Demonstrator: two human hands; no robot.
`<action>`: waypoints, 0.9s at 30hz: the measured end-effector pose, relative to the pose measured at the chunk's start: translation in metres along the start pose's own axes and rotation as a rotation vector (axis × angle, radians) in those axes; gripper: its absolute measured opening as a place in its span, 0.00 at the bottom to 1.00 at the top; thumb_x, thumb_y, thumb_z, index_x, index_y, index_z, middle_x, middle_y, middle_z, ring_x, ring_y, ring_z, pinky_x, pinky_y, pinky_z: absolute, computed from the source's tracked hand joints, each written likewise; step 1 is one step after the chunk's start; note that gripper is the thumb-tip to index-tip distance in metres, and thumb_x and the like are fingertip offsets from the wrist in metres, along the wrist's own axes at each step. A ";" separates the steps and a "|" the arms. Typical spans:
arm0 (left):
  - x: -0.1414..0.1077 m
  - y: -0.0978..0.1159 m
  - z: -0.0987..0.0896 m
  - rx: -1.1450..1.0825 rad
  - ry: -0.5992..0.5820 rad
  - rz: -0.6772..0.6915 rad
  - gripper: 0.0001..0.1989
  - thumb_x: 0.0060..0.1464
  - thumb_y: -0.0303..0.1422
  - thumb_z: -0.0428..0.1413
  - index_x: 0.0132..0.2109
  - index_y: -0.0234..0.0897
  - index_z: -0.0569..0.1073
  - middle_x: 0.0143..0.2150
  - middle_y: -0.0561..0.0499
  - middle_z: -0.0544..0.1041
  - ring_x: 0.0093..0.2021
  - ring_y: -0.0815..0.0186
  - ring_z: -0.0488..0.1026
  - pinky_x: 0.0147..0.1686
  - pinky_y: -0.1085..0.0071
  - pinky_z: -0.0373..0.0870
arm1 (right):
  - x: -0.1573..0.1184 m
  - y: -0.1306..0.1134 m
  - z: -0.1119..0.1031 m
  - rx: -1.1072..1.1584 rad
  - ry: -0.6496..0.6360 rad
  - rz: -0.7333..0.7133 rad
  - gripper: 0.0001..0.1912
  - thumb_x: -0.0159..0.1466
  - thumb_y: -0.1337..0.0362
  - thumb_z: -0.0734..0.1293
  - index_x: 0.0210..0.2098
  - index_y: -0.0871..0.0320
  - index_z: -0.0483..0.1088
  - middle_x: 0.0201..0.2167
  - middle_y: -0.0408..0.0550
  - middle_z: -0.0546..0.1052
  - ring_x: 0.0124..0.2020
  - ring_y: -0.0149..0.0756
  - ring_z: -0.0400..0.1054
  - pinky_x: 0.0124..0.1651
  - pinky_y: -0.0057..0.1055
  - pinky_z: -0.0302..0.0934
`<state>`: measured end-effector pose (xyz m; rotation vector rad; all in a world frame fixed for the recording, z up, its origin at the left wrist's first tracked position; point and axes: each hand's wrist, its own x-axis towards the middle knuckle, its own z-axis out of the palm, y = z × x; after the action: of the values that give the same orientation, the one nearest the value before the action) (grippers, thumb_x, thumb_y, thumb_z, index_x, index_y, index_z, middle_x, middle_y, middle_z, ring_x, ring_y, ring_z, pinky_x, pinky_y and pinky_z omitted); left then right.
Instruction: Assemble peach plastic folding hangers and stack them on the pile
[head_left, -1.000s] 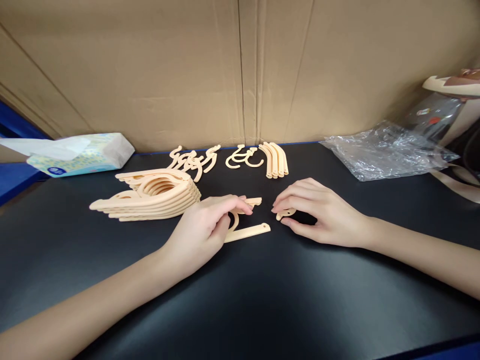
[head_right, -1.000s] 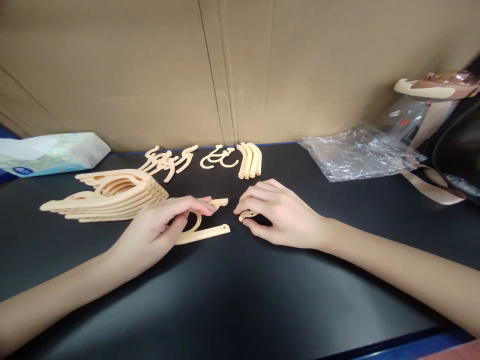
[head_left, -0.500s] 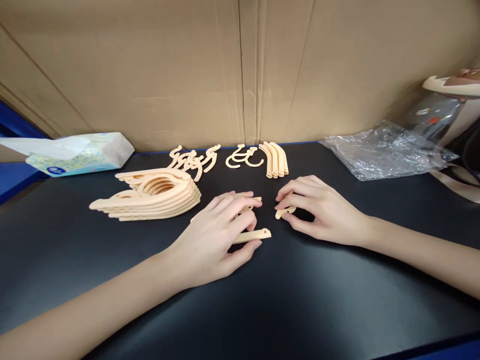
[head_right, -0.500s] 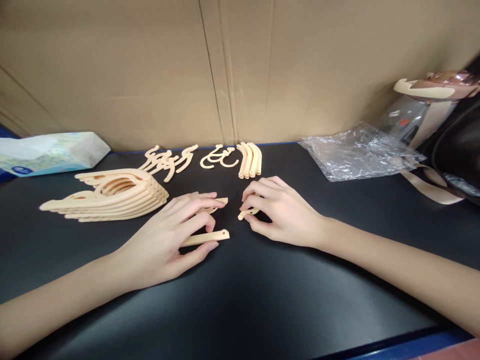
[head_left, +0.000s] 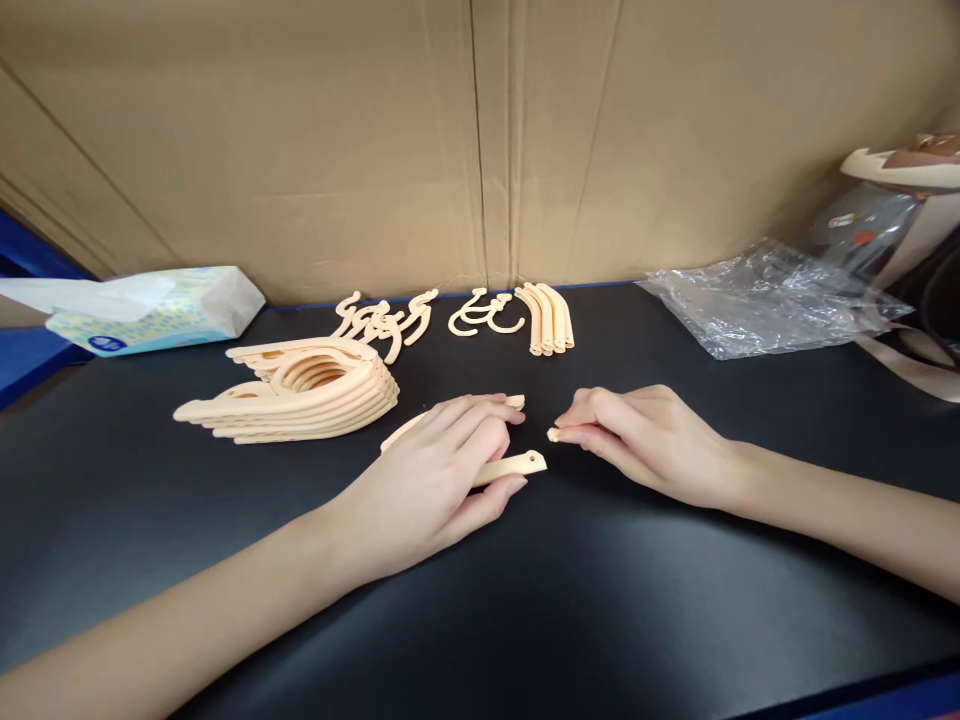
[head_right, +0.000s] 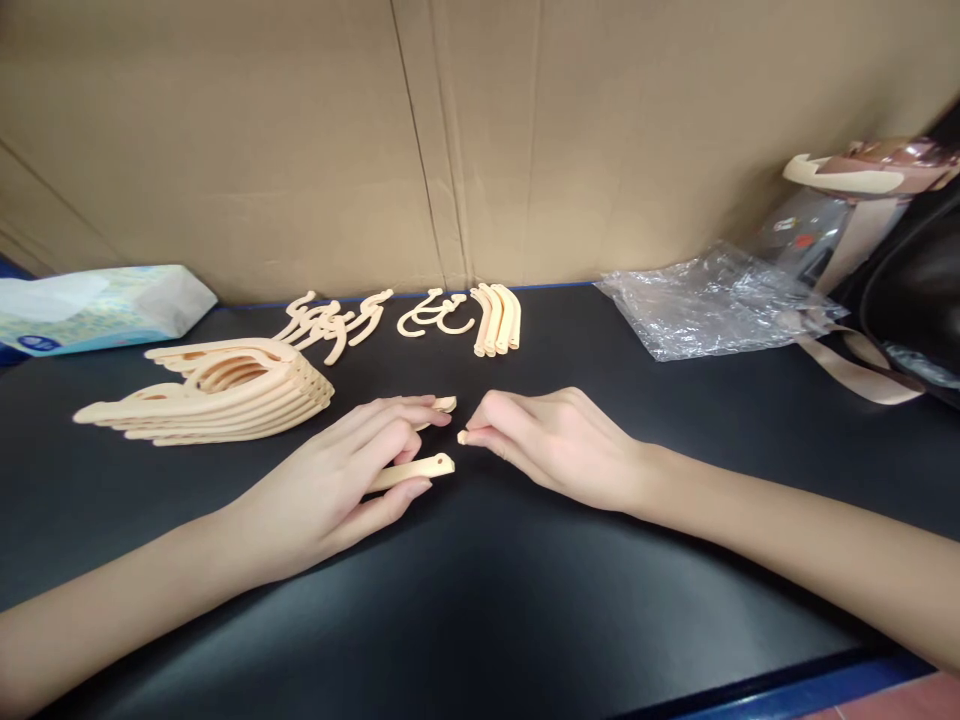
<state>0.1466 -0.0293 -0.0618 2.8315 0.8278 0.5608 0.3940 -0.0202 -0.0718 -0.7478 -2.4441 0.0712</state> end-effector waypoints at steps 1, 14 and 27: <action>0.000 0.000 0.000 0.003 0.000 0.009 0.09 0.67 0.35 0.48 0.36 0.37 0.63 0.53 0.40 0.74 0.61 0.57 0.65 0.56 0.59 0.67 | -0.001 -0.002 0.001 0.011 -0.015 0.013 0.11 0.73 0.62 0.56 0.36 0.57 0.63 0.29 0.43 0.76 0.21 0.26 0.65 0.23 0.24 0.54; -0.001 0.003 0.001 0.081 0.073 0.012 0.10 0.68 0.34 0.47 0.38 0.36 0.67 0.54 0.40 0.73 0.58 0.57 0.70 0.54 0.59 0.71 | 0.005 -0.009 0.000 0.128 -0.110 0.091 0.11 0.73 0.64 0.55 0.41 0.58 0.67 0.32 0.45 0.74 0.28 0.28 0.67 0.31 0.25 0.59; 0.001 0.005 0.004 0.046 0.081 -0.007 0.10 0.67 0.35 0.47 0.41 0.34 0.68 0.53 0.39 0.73 0.59 0.56 0.68 0.54 0.57 0.71 | 0.005 -0.012 0.001 0.161 -0.194 0.151 0.06 0.67 0.67 0.59 0.36 0.60 0.67 0.24 0.39 0.68 0.22 0.27 0.61 0.27 0.26 0.53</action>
<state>0.1516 -0.0334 -0.0641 2.8631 0.8749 0.6685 0.3845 -0.0280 -0.0673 -0.8868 -2.5212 0.4109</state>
